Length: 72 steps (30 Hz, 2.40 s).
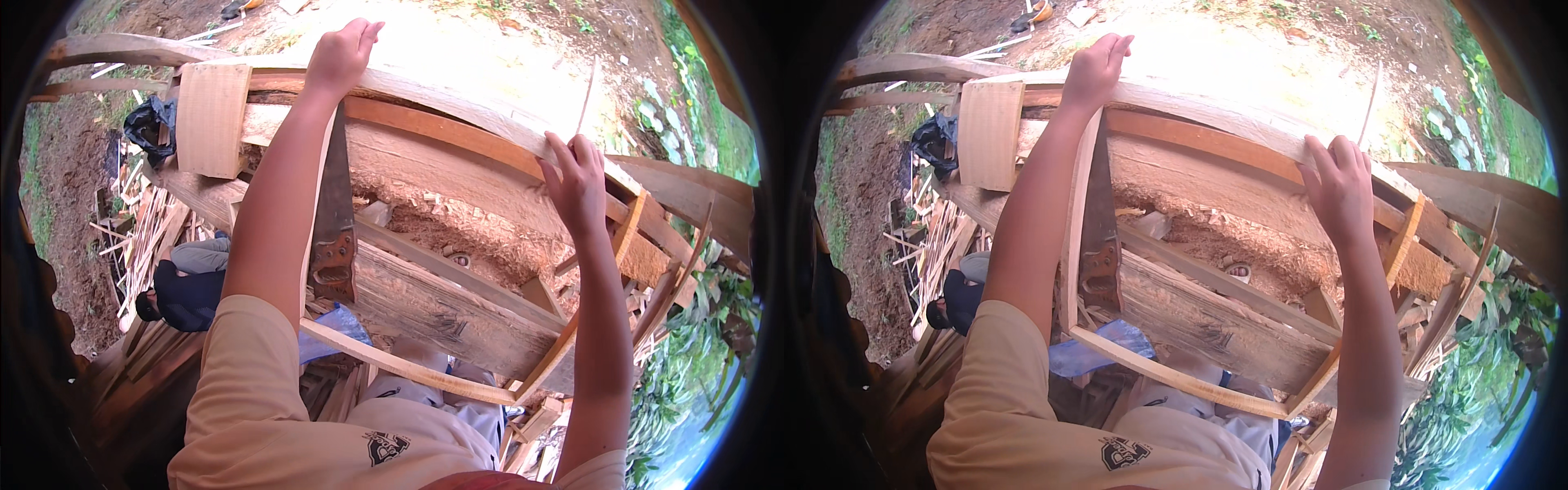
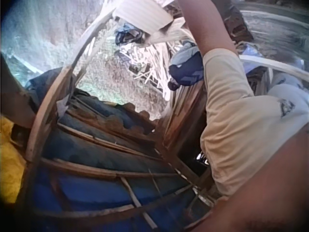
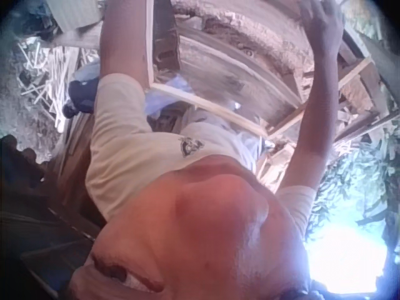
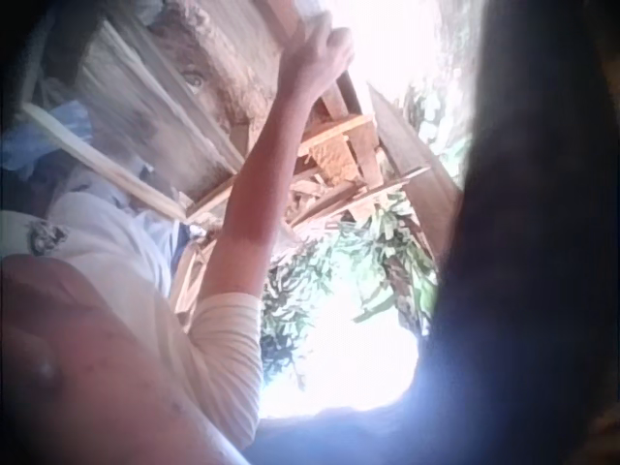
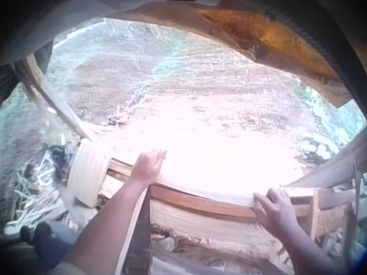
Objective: The person assembles a wooden frame by fitting thin wooden strips into a larger structure. They repeatedly position, align, and adjust the strips by hand, occasionally using a hand saw to trim or shape the wood. The work takes place on a wooden platform outdoors.
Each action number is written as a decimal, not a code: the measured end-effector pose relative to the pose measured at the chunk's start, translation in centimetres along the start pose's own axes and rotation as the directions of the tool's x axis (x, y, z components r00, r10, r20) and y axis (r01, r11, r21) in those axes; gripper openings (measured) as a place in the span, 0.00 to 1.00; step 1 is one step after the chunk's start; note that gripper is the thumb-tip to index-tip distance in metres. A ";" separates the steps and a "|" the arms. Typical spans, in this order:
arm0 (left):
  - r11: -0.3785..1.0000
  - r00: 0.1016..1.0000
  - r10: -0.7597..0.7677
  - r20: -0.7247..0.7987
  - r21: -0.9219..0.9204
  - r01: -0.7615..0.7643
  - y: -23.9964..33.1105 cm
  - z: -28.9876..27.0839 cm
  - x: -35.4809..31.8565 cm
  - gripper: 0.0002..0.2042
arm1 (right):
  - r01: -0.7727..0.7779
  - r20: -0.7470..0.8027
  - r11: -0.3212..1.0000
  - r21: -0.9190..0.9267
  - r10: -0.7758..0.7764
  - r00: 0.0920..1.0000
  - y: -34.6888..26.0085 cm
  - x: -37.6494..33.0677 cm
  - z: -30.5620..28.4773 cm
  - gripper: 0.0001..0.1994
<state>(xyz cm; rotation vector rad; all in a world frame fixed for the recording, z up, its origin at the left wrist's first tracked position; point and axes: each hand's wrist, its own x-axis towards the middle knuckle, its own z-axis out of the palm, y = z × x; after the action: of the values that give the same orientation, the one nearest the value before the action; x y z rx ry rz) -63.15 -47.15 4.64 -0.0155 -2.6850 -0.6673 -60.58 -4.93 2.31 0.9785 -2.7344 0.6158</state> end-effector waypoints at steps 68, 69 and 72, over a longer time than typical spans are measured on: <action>0.515 0.482 -0.850 -0.212 -0.528 0.675 -2.3 0.7 -4.7 0.20 | -0.094 0.029 0.934 0.344 0.089 0.996 -4.5 8.4 7.0 0.24; 0.537 0.490 -0.840 -0.235 -0.499 0.681 -2.6 0.8 -5.0 0.20 | -0.094 0.022 0.930 0.356 0.093 0.995 -4.6 8.3 6.9 0.24; 0.569 0.500 -0.822 -0.273 -0.421 0.706 -3.4 1.3 -5.5 0.20 | -0.088 0.005 0.923 0.374 0.093 0.996 -4.7 8.6 6.7 0.24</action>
<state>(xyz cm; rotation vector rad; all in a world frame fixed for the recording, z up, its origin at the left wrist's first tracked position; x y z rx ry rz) -58.79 -49.17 0.09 1.2147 -2.0130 -1.1047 -64.32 -16.07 0.31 0.9151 -2.7168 1.1909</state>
